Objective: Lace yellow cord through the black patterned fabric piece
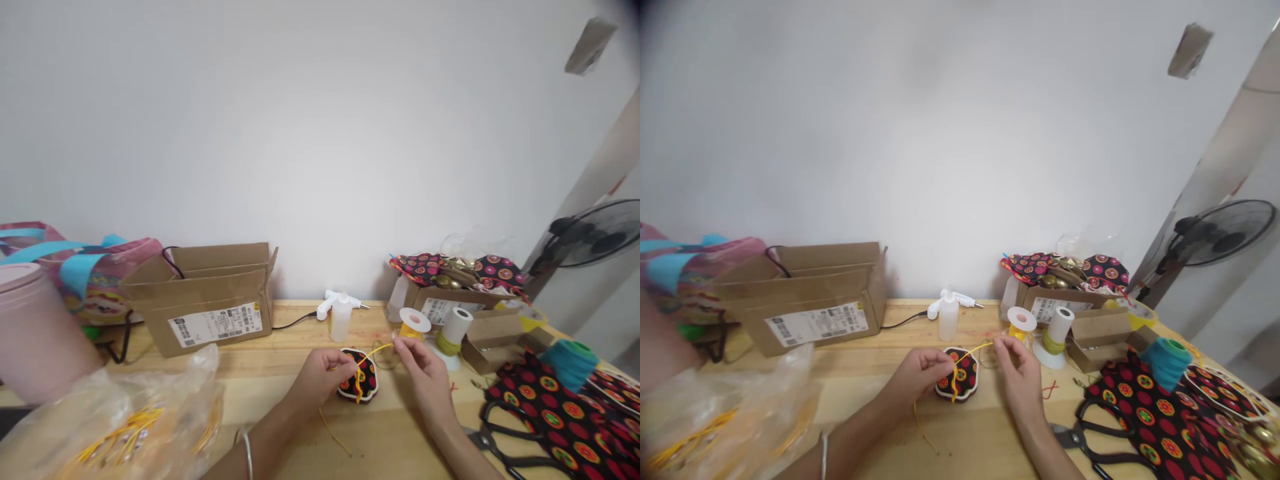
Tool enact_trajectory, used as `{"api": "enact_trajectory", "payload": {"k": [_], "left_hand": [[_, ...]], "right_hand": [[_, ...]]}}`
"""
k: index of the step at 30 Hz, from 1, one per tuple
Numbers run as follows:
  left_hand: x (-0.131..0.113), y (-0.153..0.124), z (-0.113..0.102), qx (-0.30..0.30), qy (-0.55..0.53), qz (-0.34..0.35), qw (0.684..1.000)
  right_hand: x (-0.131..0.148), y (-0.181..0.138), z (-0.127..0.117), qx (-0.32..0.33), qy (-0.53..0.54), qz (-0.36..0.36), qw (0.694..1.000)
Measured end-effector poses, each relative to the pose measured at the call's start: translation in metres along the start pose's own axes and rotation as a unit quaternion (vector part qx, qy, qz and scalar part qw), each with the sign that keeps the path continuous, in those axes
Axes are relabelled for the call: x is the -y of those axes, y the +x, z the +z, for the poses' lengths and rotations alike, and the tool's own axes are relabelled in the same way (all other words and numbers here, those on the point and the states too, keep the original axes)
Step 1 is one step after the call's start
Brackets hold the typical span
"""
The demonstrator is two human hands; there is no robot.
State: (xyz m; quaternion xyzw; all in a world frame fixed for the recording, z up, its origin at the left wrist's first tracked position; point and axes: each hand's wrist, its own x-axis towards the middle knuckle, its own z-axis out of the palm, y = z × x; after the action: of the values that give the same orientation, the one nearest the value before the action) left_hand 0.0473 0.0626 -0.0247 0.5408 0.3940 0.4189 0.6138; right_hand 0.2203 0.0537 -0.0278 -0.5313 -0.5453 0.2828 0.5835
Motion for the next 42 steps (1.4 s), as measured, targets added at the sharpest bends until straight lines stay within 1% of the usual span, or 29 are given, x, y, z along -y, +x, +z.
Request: {"api": "enact_trajectory", "payload": {"k": [3,5,7,9,11,12,14,18,21,24,29,32,35,37,38,39,40,41,42], "left_hand": [[0.003,0.0,-0.001,0.001,0.007,0.011,1.0],[0.005,0.001,-0.003,0.002,0.013,0.017,1.0],[0.007,0.002,-0.004,0.006,0.018,0.019,1.0],[0.009,0.003,-0.004,0.013,0.019,0.02,1.0],[0.009,0.004,-0.005,0.018,0.019,0.021,0.999],[0.009,0.004,-0.005,0.019,0.02,0.021,0.999],[0.009,0.004,-0.005,0.02,0.022,0.02,0.999],[0.009,0.003,-0.004,0.023,0.02,0.015,0.999],[0.008,0.003,-0.004,0.019,0.016,0.011,1.0],[0.006,0.004,-0.004,0.012,0.011,0.003,1.0],[0.006,0.004,-0.003,-0.013,0.007,-0.007,1.0],[0.006,0.003,-0.002,-0.017,0.01,-0.02,1.0],[0.004,0.003,-0.001,-0.025,0.016,-0.034,0.999],[0.0,0.003,0.0,-0.037,0.017,-0.042,0.998],[-0.002,0.003,0.001,-0.043,0.016,-0.047,0.998],[-0.004,0.002,0.001,-0.048,0.015,-0.052,0.997],[-0.006,0.002,0.002,-0.052,0.012,-0.057,0.997],[-0.007,0.001,0.002,-0.055,0.009,-0.064,0.996],[-0.009,0.0,0.002,-0.056,0.004,-0.068,0.996]], "right_hand": [[0.005,-0.004,-0.001,-0.005,-0.034,-0.047,0.998],[0.009,-0.006,-0.001,0.006,-0.075,-0.096,0.993],[0.01,-0.008,0.001,0.042,-0.125,-0.159,0.978],[0.011,-0.008,0.003,0.098,-0.173,-0.219,0.955],[0.009,-0.008,0.006,0.145,-0.208,-0.258,0.932],[0.009,-0.007,0.006,0.156,-0.216,-0.268,0.926],[0.007,-0.004,0.006,0.156,-0.217,-0.272,0.924],[0.005,0.0,0.001,0.14,-0.202,-0.245,0.938],[0.003,0.001,-0.002,0.131,-0.194,-0.205,0.95],[0.001,0.001,-0.002,0.106,-0.176,-0.152,0.967],[0.002,0.0,0.0,0.075,-0.082,-0.068,0.991],[0.004,0.001,0.0,0.057,-0.02,-0.033,0.998],[0.005,0.002,-0.003,0.009,0.004,-0.013,1.0],[0.008,0.0,-0.006,-0.049,-0.007,-0.027,0.998],[0.01,-0.002,-0.006,-0.072,-0.021,-0.049,0.996],[0.013,-0.005,-0.005,-0.081,-0.04,-0.081,0.993],[0.015,-0.009,-0.003,-0.07,-0.065,-0.123,0.988],[0.018,-0.014,0.001,-0.037,-0.094,-0.17,0.98],[0.02,-0.02,0.005,0.019,-0.125,-0.217,0.968]]}}
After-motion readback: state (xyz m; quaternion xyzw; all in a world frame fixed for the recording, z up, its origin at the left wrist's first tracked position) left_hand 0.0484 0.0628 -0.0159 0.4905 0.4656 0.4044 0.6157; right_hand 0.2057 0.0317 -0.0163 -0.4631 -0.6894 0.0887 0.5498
